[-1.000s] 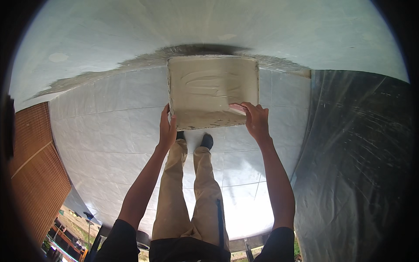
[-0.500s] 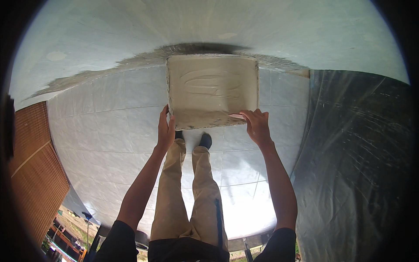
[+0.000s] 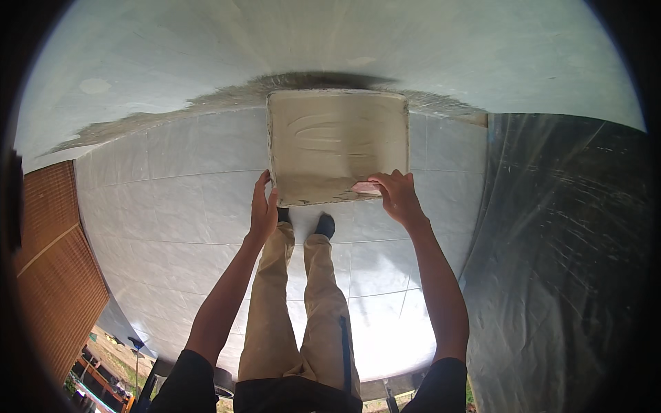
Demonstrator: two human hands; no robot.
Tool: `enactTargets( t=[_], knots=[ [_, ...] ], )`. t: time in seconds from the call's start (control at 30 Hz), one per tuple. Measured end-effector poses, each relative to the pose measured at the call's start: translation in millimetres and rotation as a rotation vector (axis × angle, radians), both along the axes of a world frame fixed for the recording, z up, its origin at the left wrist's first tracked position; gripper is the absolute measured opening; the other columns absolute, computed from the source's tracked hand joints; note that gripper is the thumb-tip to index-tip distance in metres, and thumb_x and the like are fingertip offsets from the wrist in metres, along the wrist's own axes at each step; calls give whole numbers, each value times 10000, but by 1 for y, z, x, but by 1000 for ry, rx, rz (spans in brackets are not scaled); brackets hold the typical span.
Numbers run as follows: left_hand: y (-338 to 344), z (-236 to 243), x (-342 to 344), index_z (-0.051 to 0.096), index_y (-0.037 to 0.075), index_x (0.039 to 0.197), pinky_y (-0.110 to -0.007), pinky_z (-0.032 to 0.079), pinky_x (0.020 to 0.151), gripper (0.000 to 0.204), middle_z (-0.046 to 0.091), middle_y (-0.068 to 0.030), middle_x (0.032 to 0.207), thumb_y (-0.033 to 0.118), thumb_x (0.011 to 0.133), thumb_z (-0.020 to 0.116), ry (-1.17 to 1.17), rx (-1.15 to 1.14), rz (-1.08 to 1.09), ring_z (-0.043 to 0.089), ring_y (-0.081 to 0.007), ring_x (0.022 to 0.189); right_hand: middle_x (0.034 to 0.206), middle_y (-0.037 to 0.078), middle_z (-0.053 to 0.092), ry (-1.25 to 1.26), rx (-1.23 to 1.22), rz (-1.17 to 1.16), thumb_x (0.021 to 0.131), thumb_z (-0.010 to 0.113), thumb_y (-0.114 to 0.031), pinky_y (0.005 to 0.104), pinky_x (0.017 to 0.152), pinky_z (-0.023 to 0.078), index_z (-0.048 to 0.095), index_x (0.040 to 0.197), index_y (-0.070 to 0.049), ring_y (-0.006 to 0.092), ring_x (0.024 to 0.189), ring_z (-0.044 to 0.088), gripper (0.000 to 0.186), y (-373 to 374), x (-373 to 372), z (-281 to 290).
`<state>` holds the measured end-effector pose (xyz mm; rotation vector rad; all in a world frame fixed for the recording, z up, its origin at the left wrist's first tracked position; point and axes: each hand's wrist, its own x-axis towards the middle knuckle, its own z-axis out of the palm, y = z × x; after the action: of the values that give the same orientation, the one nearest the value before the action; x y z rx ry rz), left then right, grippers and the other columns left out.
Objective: The person applies wall filler from a container onto a wall surface using a putty spreader.
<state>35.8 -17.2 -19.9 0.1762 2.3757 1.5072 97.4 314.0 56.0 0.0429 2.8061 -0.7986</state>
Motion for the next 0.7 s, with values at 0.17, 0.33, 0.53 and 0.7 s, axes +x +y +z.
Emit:
enactTargets(
  t=[0.17, 0.33, 0.53, 0.7],
  knots=[
    [-4, 1, 3, 338, -48, 1453, -441, 326, 1122, 497, 434, -245, 1441, 174, 1021, 444, 14, 8, -5, 427, -364, 1342, 874, 37, 659, -36, 2, 33, 880, 601, 25, 381, 811, 331, 645, 1114, -134, 224, 842, 559, 287, -2, -10, 3],
    [-10, 5, 4, 346, -39, 1450, -441, 332, 1118, 491, 434, -241, 1446, 175, 1021, 453, 8, 9, 6, 428, -365, 1340, 877, 31, 671, -59, 43, 26, 892, 607, -10, 377, 823, 341, 647, 1115, -156, 215, 851, 572, 269, 6, -17, 3],
    [-20, 15, 3, 349, -30, 1449, -445, 325, 1124, 487, 430, -238, 1453, 169, 1018, 457, 52, 8, 3, 417, -376, 1348, 950, 118, 703, -289, -62, -206, 900, 618, -29, 382, 787, 481, 685, 1119, -117, 252, 841, 647, 245, 23, -32, 1],
    [-14, 45, -6, 353, -24, 1446, -453, 314, 1130, 485, 429, -238, 1453, 165, 1013, 460, 114, 10, -3, 403, -386, 1356, 948, 73, 708, -436, -372, -527, 927, 632, -89, 319, 762, 516, 685, 1122, -15, 142, 840, 640, 215, 62, -12, -14]
  ],
)
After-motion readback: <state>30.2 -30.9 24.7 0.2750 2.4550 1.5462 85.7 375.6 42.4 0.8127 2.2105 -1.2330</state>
